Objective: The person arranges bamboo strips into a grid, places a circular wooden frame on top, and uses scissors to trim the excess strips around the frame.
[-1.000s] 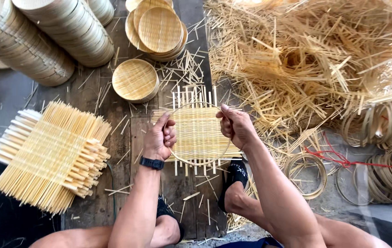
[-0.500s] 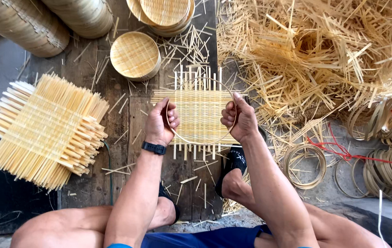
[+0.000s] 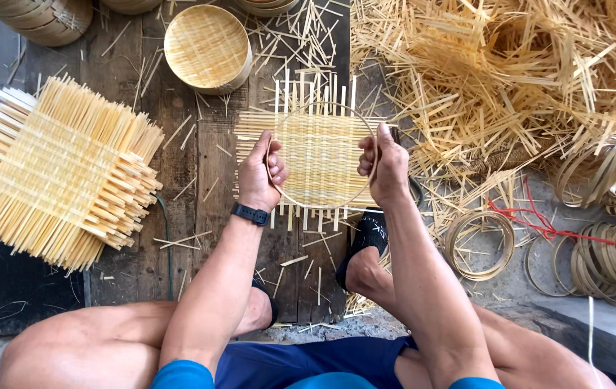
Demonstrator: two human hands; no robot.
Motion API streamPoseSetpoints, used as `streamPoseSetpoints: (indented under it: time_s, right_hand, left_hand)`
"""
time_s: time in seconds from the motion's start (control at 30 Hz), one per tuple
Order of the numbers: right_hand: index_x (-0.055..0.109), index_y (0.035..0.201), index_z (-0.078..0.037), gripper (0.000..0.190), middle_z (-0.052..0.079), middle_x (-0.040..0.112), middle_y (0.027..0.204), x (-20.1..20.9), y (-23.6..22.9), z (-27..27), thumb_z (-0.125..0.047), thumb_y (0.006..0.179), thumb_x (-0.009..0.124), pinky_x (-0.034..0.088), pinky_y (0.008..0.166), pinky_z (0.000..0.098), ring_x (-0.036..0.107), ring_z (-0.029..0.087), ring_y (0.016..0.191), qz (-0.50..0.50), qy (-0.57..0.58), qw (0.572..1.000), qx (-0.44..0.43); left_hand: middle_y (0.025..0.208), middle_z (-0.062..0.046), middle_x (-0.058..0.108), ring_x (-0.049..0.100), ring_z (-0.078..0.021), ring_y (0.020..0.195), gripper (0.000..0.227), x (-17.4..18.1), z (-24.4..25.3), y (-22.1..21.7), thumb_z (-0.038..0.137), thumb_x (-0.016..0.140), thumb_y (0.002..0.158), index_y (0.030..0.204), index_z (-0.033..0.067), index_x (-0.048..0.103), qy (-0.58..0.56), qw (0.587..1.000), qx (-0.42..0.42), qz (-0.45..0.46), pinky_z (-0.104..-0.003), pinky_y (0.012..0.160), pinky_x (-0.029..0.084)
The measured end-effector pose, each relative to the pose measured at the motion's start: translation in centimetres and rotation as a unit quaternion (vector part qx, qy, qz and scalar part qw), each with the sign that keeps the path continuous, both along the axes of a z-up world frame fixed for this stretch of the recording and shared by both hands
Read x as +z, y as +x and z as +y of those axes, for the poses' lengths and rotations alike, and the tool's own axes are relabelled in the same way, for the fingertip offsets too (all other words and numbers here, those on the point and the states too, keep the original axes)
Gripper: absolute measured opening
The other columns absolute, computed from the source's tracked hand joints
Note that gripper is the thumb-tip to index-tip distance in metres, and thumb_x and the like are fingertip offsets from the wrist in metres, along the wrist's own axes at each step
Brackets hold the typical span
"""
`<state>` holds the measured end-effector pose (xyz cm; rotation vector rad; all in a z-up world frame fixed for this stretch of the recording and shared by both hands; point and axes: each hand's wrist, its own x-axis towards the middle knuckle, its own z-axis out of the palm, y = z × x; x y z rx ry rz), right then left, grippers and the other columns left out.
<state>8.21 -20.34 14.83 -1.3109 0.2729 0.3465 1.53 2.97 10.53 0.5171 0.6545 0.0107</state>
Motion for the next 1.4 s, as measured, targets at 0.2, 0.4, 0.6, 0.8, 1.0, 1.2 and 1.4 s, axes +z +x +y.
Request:
streamPoseSetpoints:
  time_s: [0.2, 0.4, 0.6, 0.8, 1.0, 1.2, 1.4]
  right_hand:
    - [0.068, 0.102, -0.001, 0.021, 0.003, 0.071, 0.079, -3.6, -0.1, -0.4, -0.014, 0.088, 0.077, 0.055, 0.057, 0.024, 0.065, 0.009, 0.067, -0.049, -0.272, 0.96, 0.042]
    - [0.078, 0.102, -0.004, 0.024, 0.01, 0.076, 0.079, -8.9, 0.6, 0.3, -0.013, 0.081, 0.083, 0.057, 0.064, 0.0309, 0.069, 0.017, 0.067, -0.041, -0.437, 0.898, 0.03]
    - [0.081, 0.104, -0.009, 0.02, 0.012, 0.078, 0.087, -11.2, 0.5, 0.3, -0.013, 0.085, 0.078, 0.059, 0.079, 0.0362, 0.074, 0.022, 0.075, -0.012, -0.509, 0.858, 0.066]
    - [0.081, 0.101, -0.009, 0.022, 0.012, 0.079, 0.088, -10.1, 0.7, -0.1, -0.013, 0.08, 0.078, 0.059, 0.082, 0.0338, 0.077, 0.021, 0.079, 0.0, -0.466, 0.883, 0.05]
    - [0.081, 0.097, -0.008, 0.017, 0.015, 0.078, 0.087, -10.7, 1.2, -0.2, -0.015, 0.081, 0.079, 0.058, 0.081, 0.0369, 0.076, 0.025, 0.079, -0.039, -0.497, 0.864, 0.075]
    - [0.082, 0.095, -0.008, 0.014, 0.016, 0.078, 0.088, -11.8, 1.4, -0.3, -0.012, 0.082, 0.078, 0.057, 0.083, 0.0381, 0.075, 0.027, 0.081, -0.064, -0.509, 0.854, 0.084]
    - [0.081, 0.099, -0.007, 0.018, 0.014, 0.078, 0.086, -11.2, 0.9, -1.1, -0.012, 0.082, 0.08, 0.057, 0.08, 0.0339, 0.075, 0.021, 0.078, -0.046, -0.461, 0.884, 0.07]
  left_hand:
    - [0.069, 0.001, 0.063, 0.057, -0.0082, 0.054, 0.021, -5.5, 1.1, 0.3, 0.024, 0.079, 0.087, 0.086, 0.0082, 0.064, 0.22, 0.974, 0.037, 0.032, -0.024, 0.046, 0.05]
    - [0.088, -0.007, 0.079, 0.073, -0.015, 0.074, 0.023, -12.2, 1.8, 2.0, 0.007, 0.08, 0.079, 0.102, 0.0087, 0.081, 0.611, 0.776, -0.125, 0.097, -0.028, 0.071, 0.06]
    - [0.086, -0.009, 0.079, 0.074, -0.0178, 0.075, 0.027, -12.5, 2.1, 2.0, 0.007, 0.082, 0.078, 0.104, 0.0124, 0.082, 0.624, 0.732, -0.214, 0.169, -0.032, 0.074, 0.057]
    - [0.089, -0.009, 0.08, 0.076, -0.0162, 0.078, 0.028, -13.1, 2.3, 1.8, 0.002, 0.085, 0.073, 0.1, 0.007, 0.081, 0.617, 0.752, -0.19, 0.135, -0.029, 0.077, 0.059]
    - [0.086, -0.01, 0.08, 0.076, -0.0157, 0.076, 0.028, -13.2, 2.7, 2.4, -0.003, 0.086, 0.07, 0.097, 0.0044, 0.081, 0.568, 0.782, -0.191, 0.172, -0.027, 0.073, 0.06]
    - [0.086, -0.009, 0.08, 0.076, -0.0145, 0.076, 0.027, -12.6, 2.5, 2.5, -0.004, 0.085, 0.069, 0.095, 0.0059, 0.081, 0.581, 0.782, -0.165, 0.152, -0.026, 0.073, 0.061]
    - [0.085, -0.01, 0.08, 0.076, -0.0167, 0.074, 0.023, -13.0, 2.2, 2.0, 0.002, 0.089, 0.069, 0.09, 0.0076, 0.083, 0.632, 0.742, -0.164, 0.151, -0.03, 0.075, 0.059]
